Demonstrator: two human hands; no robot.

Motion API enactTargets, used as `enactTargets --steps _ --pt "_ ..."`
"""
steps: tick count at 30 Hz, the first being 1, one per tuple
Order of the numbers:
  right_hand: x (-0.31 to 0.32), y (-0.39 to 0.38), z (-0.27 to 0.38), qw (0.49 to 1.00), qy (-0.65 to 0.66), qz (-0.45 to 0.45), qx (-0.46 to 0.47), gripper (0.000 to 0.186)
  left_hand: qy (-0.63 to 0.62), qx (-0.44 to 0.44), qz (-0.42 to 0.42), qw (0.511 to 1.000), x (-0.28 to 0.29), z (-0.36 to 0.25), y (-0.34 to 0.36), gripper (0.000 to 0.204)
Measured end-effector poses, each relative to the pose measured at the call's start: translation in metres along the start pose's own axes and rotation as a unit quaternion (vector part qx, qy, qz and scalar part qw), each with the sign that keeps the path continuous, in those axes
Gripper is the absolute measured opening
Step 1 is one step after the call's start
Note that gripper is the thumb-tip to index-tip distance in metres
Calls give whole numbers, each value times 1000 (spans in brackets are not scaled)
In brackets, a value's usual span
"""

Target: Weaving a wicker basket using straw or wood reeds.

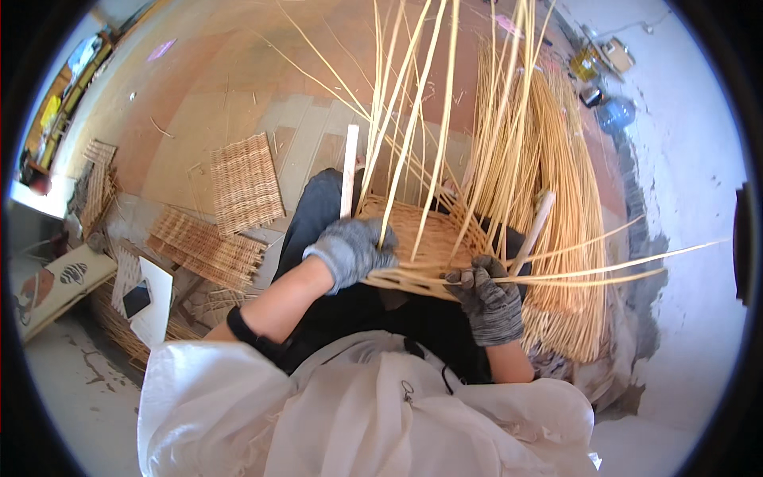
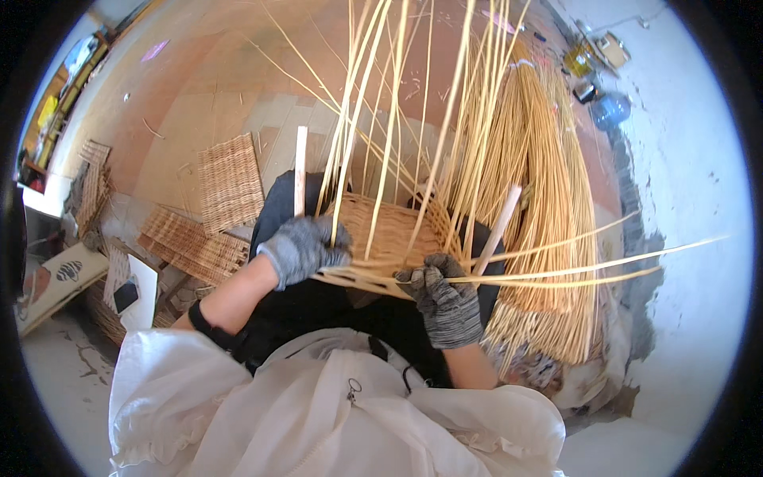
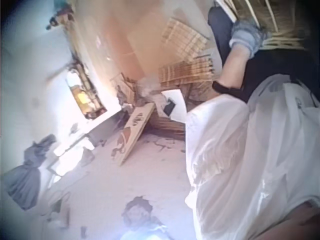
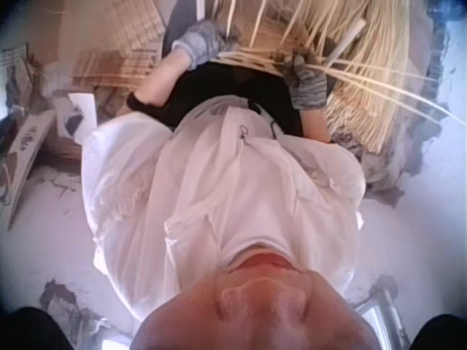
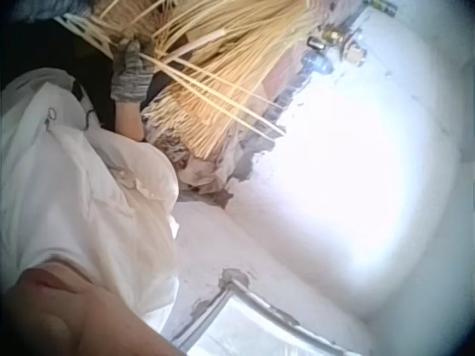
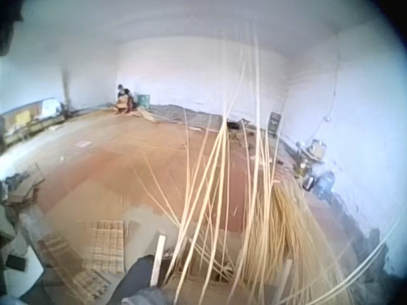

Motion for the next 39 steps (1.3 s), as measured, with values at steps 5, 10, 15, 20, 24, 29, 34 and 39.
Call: enactTargets --steps 5,10,15,20,24,29,34,39 --pt "-41 41 39 940 -291 61 -165 17 -32 -28 -131 991 -22 7 -14 20" --pt "-88 136 3 454 -786 164 386 56 -61 94 -160 981 -22 -19 -10 19" --pt "-92 69 4 852 -421 73 304 58 -43 123 -95 987 -11 -6 -3 21" --pt "-18 17 -2 933 -172 -5 316 34 -157 -26 -78 984 15 5 6 46" --pt "-15 26 7 949 -94 6 302 17 -183 90 -280 938 -19 -16 40 57" --pt "-21 -6 -8 962 -94 -45 251 15 -108 78 -418 899 -19 -24 39 45" --pt "-1 6 20 965 -68 -8 255 13 104 -246 -444 855 48 -105 2 32" --pt "-4 9 33 949 -78 -67 299 18 492 -215 -232 811 37 -60 68 36"
Point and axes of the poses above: each hand's wrist, its own y-axis towards the middle knuckle, its own x-axis out of the back of the hand, z = x × y, the point moved 1 cm from there along y, towards the middle knuckle, and after that the axes turned 13 degrees about y, right-handed, at the moved point
